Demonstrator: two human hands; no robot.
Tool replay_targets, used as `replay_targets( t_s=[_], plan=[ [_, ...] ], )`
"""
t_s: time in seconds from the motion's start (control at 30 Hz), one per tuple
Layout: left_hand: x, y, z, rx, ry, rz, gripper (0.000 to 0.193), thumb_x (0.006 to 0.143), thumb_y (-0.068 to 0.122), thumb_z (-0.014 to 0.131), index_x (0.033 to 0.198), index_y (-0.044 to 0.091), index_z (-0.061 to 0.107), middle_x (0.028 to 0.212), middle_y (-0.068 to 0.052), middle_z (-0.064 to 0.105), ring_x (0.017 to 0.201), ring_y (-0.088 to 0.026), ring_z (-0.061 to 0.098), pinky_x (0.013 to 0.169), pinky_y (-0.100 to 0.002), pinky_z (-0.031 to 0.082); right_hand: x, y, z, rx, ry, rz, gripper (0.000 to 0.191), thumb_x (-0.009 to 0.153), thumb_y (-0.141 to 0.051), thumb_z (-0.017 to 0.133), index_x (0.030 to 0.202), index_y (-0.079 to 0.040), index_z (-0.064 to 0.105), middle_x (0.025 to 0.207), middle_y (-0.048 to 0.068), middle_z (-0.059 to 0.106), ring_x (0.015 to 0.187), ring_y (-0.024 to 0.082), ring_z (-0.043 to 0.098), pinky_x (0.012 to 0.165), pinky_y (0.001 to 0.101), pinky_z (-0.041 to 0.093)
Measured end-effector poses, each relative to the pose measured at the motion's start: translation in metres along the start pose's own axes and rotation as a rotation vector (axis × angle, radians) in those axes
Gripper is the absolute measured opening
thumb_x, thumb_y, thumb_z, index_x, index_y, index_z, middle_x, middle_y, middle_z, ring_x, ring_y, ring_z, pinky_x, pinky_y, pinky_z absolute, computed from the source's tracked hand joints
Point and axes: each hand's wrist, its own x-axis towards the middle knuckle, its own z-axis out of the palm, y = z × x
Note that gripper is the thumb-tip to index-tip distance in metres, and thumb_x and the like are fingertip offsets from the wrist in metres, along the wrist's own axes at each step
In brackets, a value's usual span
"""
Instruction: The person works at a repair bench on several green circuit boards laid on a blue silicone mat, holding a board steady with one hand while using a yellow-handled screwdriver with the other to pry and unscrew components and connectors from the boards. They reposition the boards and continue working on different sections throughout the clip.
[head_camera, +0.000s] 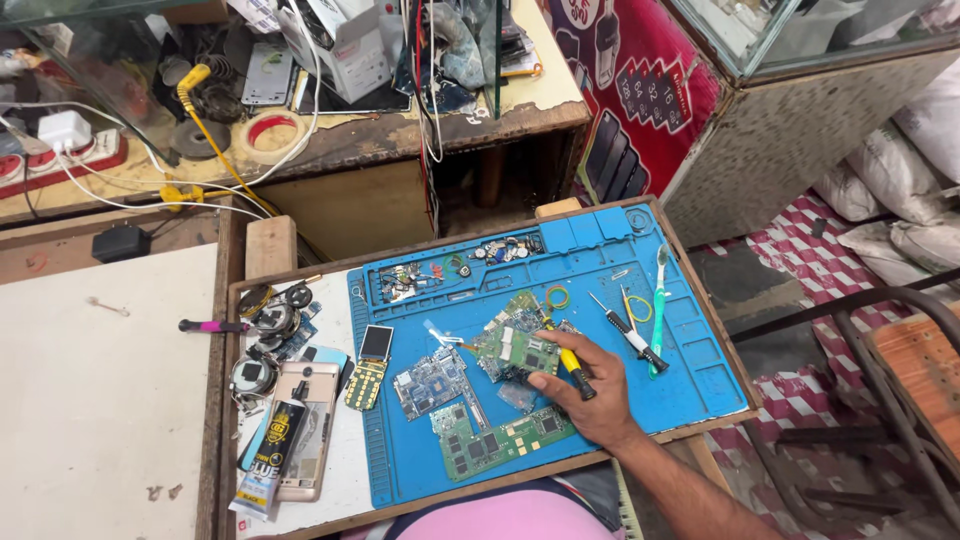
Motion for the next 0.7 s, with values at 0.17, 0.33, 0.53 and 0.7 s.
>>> replay_targets(
  t_s=[0.17, 0.33, 0.53, 0.7],
  plan=[
    [-0.043, -0.01, 0.017, 0.109, -0.451, -0.322, 0.05, 0.09, 0.048, 0.076, 0.122, 0.013, 0.06, 0.133, -0.008, 0.065, 0.131, -0.03, 0.064, 0.116, -0.048, 0.049, 0.0, 0.008, -0.002, 0.093, 0.069, 0.037, 0.048, 0.088, -0.017, 0.082, 0.13, 0.0, 0.067, 0.111, 0.007, 0.073, 0.1, 0.01, 0.065, 0.088, 0.0237, 0.052],
    [-0.108, -0.03, 0.026, 0.093, -0.623, -0.592, 0.047, 0.086, 0.026, 0.085, 0.125, 0.008, 0.066, 0.129, -0.013, 0.067, 0.121, -0.028, 0.066, 0.104, -0.039, 0.054, 0.002, 0.004, -0.002, 0.07, 0.064, 0.028, 0.048, 0.087, -0.017, 0.082, 0.13, -0.001, 0.067, 0.112, 0.007, 0.073, 0.101, 0.01, 0.065, 0.088, 0.0242, 0.053],
    [-0.147, -0.031, 0.016, 0.113, -0.639, -0.721, 0.055, 0.082, 0.024, 0.087, 0.128, 0.006, 0.064, 0.131, -0.018, 0.064, 0.121, -0.031, 0.065, 0.1, -0.039, 0.054, 0.002, -0.001, 0.0, -0.049, 0.032, -0.039, 0.051, 0.084, -0.019, 0.085, 0.128, -0.001, 0.068, 0.11, 0.008, 0.074, 0.098, 0.01, 0.067, 0.084, 0.024, 0.054],
    [-0.157, -0.035, 0.013, 0.066, -0.709, -0.81, 0.056, 0.084, 0.026, 0.085, 0.132, 0.007, 0.064, 0.116, -0.012, 0.074, 0.105, -0.024, 0.073, 0.091, -0.037, 0.058, 0.003, -0.003, 0.0, -0.056, 0.003, -0.047, 0.051, 0.082, -0.02, 0.087, 0.127, -0.001, 0.069, 0.106, 0.008, 0.076, 0.093, 0.011, 0.07, 0.078, 0.0239, 0.056]
  ],
)
